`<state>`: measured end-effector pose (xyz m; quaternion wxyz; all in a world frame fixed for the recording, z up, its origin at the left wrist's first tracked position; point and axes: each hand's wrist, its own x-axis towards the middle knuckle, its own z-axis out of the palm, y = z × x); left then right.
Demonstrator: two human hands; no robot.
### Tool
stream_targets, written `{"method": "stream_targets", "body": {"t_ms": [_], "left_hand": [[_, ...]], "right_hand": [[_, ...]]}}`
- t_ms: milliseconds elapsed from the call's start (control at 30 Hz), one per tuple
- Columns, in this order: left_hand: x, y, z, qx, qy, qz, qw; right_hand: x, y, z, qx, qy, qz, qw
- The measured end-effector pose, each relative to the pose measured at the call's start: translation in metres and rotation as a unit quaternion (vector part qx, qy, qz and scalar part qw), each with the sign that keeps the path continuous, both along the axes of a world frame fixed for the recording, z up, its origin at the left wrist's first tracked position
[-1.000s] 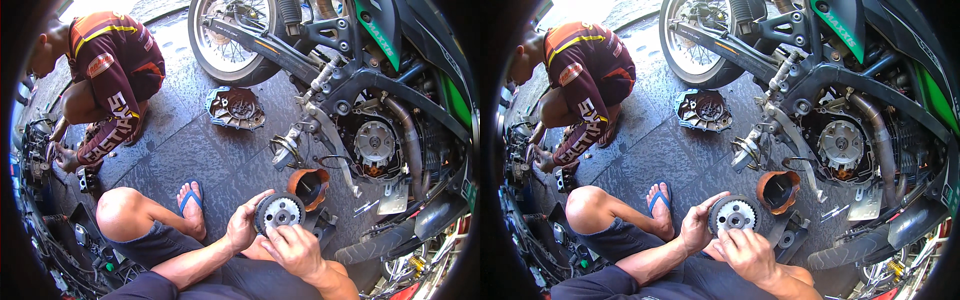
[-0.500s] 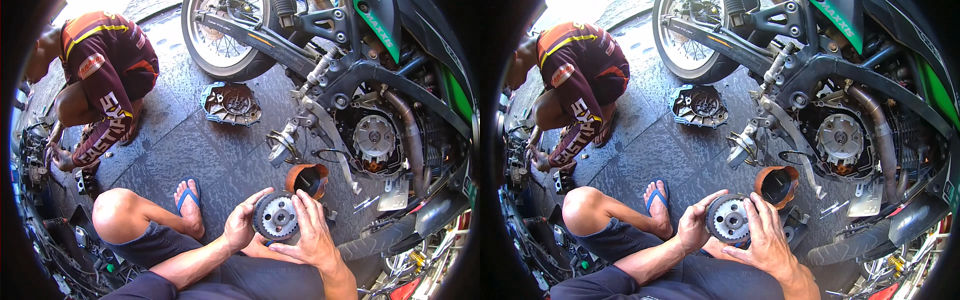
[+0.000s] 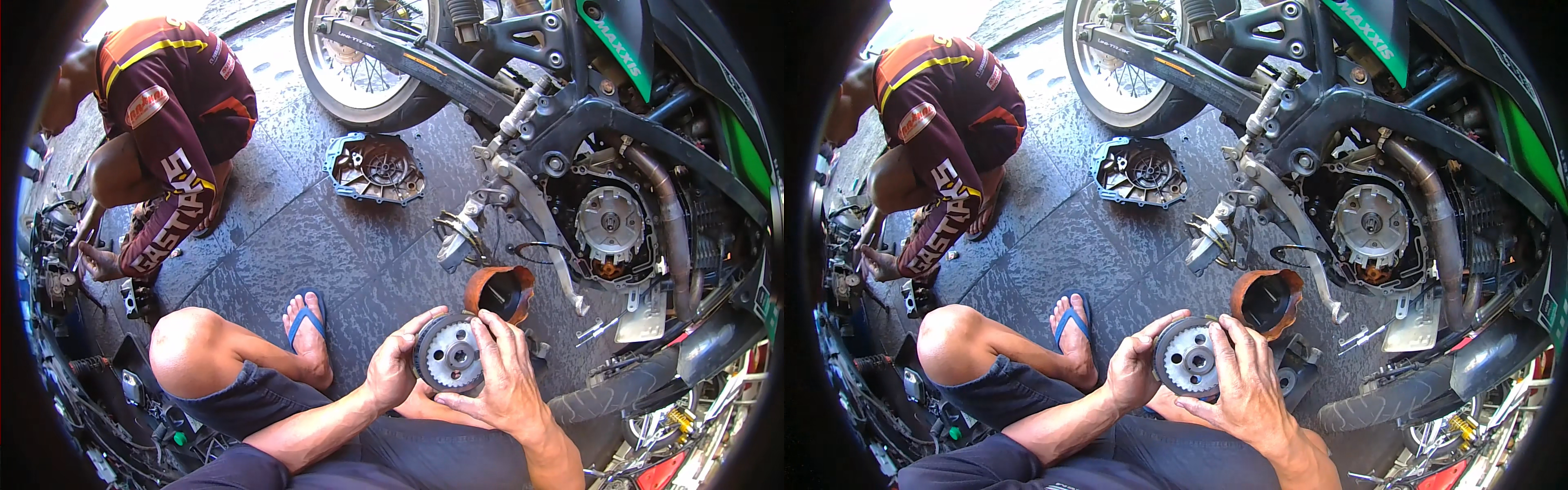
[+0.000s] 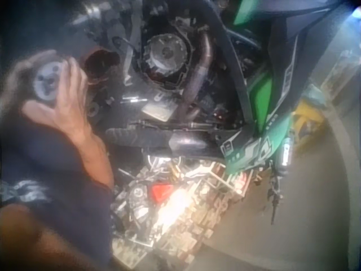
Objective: The person holds and aligns a clutch hub and its internal gear, fitting friction plates one by one onto the hub before checking the assembly.
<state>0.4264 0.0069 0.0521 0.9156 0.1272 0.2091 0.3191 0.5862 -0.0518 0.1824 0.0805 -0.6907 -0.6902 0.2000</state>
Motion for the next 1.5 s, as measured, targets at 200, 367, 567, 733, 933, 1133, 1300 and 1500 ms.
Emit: {"method": "stream_targets", "body": {"t_ms": [200, 367, 567, 733, 933, 1133, 1300, 1500], "left_hand": [[-0.0010, 0.0009, -0.0002, 0.000, -0.005, 0.000, 1.000], [-0.0016, 0.0014, -0.0005, -0.005, -0.012, -0.010, 1.000], [-0.0027, 0.0014, 0.0013, -0.010, -0.009, -0.013, 1.000], [0.0001, 0.0011, 0.0021, -0.018, -0.005, -0.014, 1.000], [-0.0005, 0.0017, 0.0011, -0.015, -0.008, -0.018, 1.000], [-0.0009, 0.0028, 0.0022, -0.002, -0.002, -0.028, 1.000], [-0.0010, 0.0038, 0.0030, 0.002, 0.000, -0.031, 1.000], [-0.0011, 0.0040, 0.0065, -0.007, 0.021, -0.043, 0.999]], "right_hand": [[-0.0031, 0.0014, 0.0041, -0.006, -0.007, -0.004, 1.000], [-0.0014, 0.0012, 0.0054, -0.015, -0.004, 0.001, 1.000], [-0.0003, 0.0020, 0.0055, -0.023, -0.004, 0.007, 1.000], [0.0027, 0.0008, 0.0061, -0.021, 0.000, 0.005, 1.000], [0.0032, 0.0014, 0.0050, -0.020, 0.004, 0.007, 1.000], [0.0039, 0.0014, 0.0050, -0.022, 0.007, 0.006, 1.000], [0.0039, 0.0008, 0.0053, -0.024, 0.005, 0.007, 1.000], [0.0037, 0.0022, 0.0056, -0.034, 0.007, 0.006, 0.999]]}}
